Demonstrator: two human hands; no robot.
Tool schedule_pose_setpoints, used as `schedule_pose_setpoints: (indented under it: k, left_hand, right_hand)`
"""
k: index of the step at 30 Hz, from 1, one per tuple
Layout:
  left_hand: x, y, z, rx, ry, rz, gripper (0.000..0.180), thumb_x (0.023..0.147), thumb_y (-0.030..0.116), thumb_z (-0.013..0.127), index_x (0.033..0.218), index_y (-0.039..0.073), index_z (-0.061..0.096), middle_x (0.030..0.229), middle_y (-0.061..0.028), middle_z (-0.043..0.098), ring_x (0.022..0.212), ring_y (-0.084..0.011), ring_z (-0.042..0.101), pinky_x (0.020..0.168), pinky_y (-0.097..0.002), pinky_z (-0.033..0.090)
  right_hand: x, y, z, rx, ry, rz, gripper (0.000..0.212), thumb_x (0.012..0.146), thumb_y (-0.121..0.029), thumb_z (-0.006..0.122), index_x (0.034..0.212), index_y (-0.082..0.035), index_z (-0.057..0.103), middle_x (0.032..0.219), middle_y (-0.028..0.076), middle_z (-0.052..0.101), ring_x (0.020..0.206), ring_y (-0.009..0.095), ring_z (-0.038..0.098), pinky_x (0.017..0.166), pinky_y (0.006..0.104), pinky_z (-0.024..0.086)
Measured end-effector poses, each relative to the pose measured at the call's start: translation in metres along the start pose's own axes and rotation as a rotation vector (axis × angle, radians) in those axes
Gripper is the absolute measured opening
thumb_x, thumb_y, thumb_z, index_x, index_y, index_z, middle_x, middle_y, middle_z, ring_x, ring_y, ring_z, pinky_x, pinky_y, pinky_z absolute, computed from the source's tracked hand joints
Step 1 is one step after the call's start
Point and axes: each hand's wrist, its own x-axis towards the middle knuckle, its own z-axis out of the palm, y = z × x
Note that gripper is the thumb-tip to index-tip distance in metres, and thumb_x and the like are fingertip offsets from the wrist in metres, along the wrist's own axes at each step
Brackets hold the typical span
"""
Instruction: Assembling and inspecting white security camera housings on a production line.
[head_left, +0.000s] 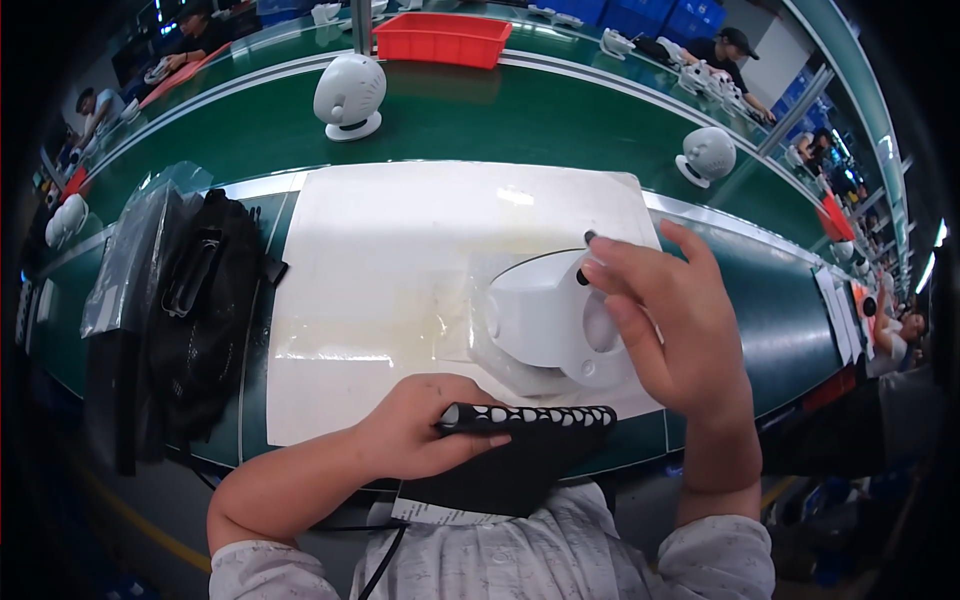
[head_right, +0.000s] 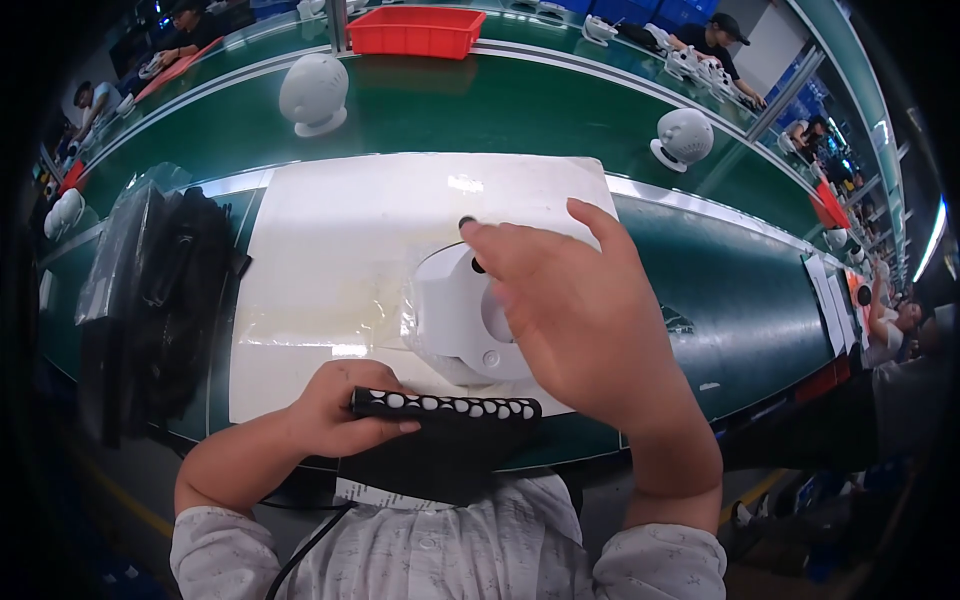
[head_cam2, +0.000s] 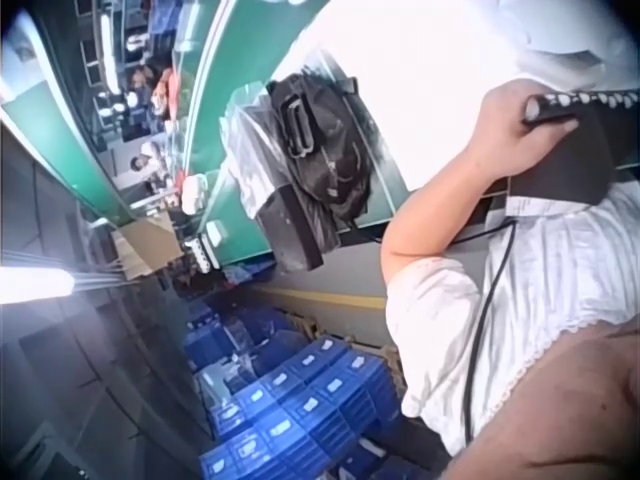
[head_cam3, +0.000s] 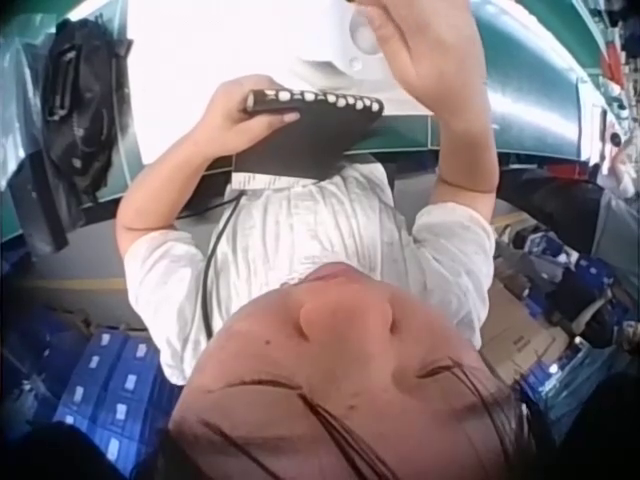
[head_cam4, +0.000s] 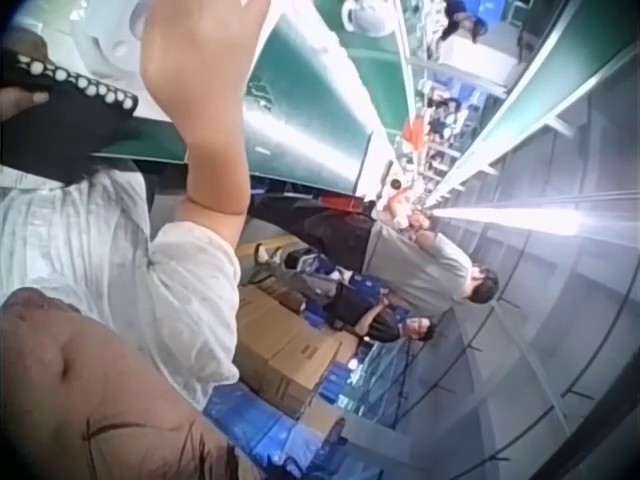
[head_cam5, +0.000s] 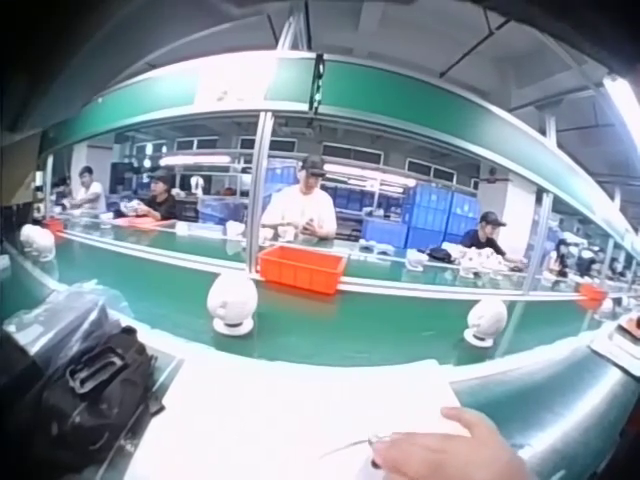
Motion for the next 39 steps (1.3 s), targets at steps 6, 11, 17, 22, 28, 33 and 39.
schedule_pose_setpoints:
  k: [6, 11, 17, 22, 28, 33, 39]
  left_hand:
    - [0.001, 0.002, 0.000, -0.003, -0.006, 0.008, 0.016, 0.064, 0.003, 0.069, 0.077, 0.003, 0.060, 0.062, -0.0056, 0.056, 0.054, -0.0162, 0.053, 0.049, -0.0255, 0.039]
    - [0.000, -0.001, 0.001, -0.020, 0.011, 0.027, 0.015, 0.064, 0.003, 0.068, 0.077, 0.003, 0.060, 0.062, -0.0057, 0.056, 0.054, -0.0162, 0.053, 0.049, -0.0255, 0.039]
    - [0.001, 0.001, 0.001, -0.039, 0.006, 0.036, 0.015, 0.065, 0.002, 0.068, 0.077, 0.003, 0.060, 0.062, -0.0058, 0.056, 0.054, -0.0162, 0.052, 0.049, -0.0254, 0.038]
    - [0.000, 0.002, -0.001, -0.033, -0.005, -0.014, 0.015, 0.065, 0.001, 0.068, 0.078, 0.003, 0.060, 0.061, -0.0055, 0.055, 0.054, -0.0159, 0.052, 0.049, -0.0253, 0.038]
    - [0.000, 0.001, 0.000, -0.049, 0.001, -0.012, 0.015, 0.065, 0.002, 0.068, 0.078, 0.002, 0.060, 0.062, -0.0053, 0.055, 0.055, -0.0145, 0.052, 0.049, -0.0246, 0.038]
    - [-0.002, 0.003, -0.001, -0.083, 0.017, -0.089, 0.015, 0.066, 0.002, 0.067, 0.078, 0.002, 0.060, 0.062, -0.0060, 0.056, 0.056, -0.0135, 0.053, 0.050, -0.0240, 0.039]
    - [0.000, 0.004, -0.001, -0.067, 0.019, -0.102, 0.014, 0.066, 0.002, 0.067, 0.078, 0.002, 0.059, 0.062, -0.0055, 0.056, 0.056, -0.0124, 0.053, 0.050, -0.0235, 0.039]
  right_hand:
    - [-0.019, -0.013, 0.005, -0.023, 0.091, 0.163, 0.026, 0.071, -0.008, 0.058, 0.096, -0.007, 0.055, 0.121, 0.013, 0.044, 0.115, 0.032, 0.038, 0.092, 0.0436, 0.027]
    - [-0.043, -0.004, 0.030, 0.233, 0.269, 0.189, 0.009, 0.073, -0.008, 0.059, 0.081, -0.005, 0.056, 0.126, 0.019, 0.037, 0.121, 0.038, 0.025, 0.088, 0.0364, 0.033]
    - [-0.046, -0.010, 0.037, 0.461, 0.217, 0.265, 0.005, 0.076, -0.008, 0.057, 0.079, -0.004, 0.057, 0.127, 0.021, 0.034, 0.124, 0.037, 0.018, 0.081, 0.0280, 0.040]
    - [-0.046, -0.011, 0.038, 0.437, 0.209, 0.271, 0.004, 0.075, -0.007, 0.057, 0.078, -0.004, 0.058, 0.126, 0.021, 0.035, 0.125, 0.036, 0.018, 0.080, 0.0272, 0.040]
    - [-0.044, -0.019, 0.033, 0.406, 0.195, 0.318, 0.005, 0.073, -0.008, 0.059, 0.077, -0.006, 0.059, 0.125, 0.018, 0.037, 0.123, 0.035, 0.024, 0.087, 0.0343, 0.035]
    - [-0.047, -0.028, 0.030, -0.069, 0.121, 0.187, 0.017, 0.067, -0.015, 0.065, 0.082, -0.009, 0.061, 0.117, 0.010, 0.048, 0.116, 0.030, 0.036, 0.096, 0.0424, 0.016]
    - [-0.060, -0.021, 0.037, -0.365, 0.185, 0.000, 0.024, 0.065, -0.018, 0.067, 0.086, -0.008, 0.064, 0.105, 0.009, 0.056, 0.112, 0.032, 0.040, 0.097, 0.0432, 0.018]
